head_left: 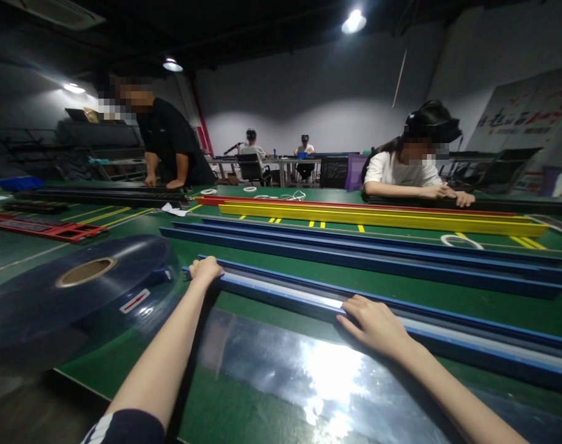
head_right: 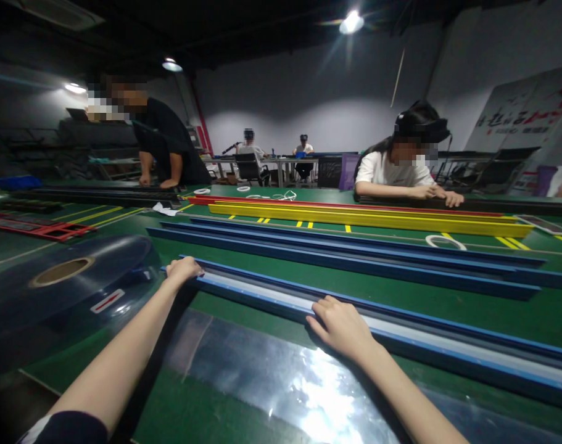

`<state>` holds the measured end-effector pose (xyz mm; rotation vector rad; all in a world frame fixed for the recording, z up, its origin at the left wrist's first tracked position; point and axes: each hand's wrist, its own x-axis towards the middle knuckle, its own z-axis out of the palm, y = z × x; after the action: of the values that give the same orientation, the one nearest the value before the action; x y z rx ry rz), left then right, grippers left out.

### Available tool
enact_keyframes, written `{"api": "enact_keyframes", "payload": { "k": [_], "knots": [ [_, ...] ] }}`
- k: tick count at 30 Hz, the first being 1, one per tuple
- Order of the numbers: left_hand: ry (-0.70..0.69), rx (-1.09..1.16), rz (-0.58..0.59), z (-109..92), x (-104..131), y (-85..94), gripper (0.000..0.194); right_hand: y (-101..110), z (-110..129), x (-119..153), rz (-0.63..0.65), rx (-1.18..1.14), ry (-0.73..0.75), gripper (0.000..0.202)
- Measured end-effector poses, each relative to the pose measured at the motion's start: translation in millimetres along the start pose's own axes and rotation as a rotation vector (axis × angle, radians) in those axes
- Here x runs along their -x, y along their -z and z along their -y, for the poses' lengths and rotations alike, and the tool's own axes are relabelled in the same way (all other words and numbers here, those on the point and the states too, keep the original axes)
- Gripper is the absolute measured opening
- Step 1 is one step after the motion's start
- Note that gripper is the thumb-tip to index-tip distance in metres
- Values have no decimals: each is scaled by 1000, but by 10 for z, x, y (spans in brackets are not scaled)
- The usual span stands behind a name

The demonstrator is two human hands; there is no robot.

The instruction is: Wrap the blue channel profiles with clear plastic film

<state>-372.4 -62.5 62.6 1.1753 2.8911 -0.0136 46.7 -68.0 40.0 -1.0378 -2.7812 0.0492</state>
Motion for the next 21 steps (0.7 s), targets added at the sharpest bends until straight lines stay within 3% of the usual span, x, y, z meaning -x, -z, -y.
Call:
{"api": "enact_keyframes", "payload": {
  "k": [10,21],
  "knots": [
    [-158,137,-17,250,-92,53,8,12,5,-5,6,3,7,36],
    [-235,148,-9,290,-137,96,8,19,9,8,20,-3,-48,40]
  ]
}}
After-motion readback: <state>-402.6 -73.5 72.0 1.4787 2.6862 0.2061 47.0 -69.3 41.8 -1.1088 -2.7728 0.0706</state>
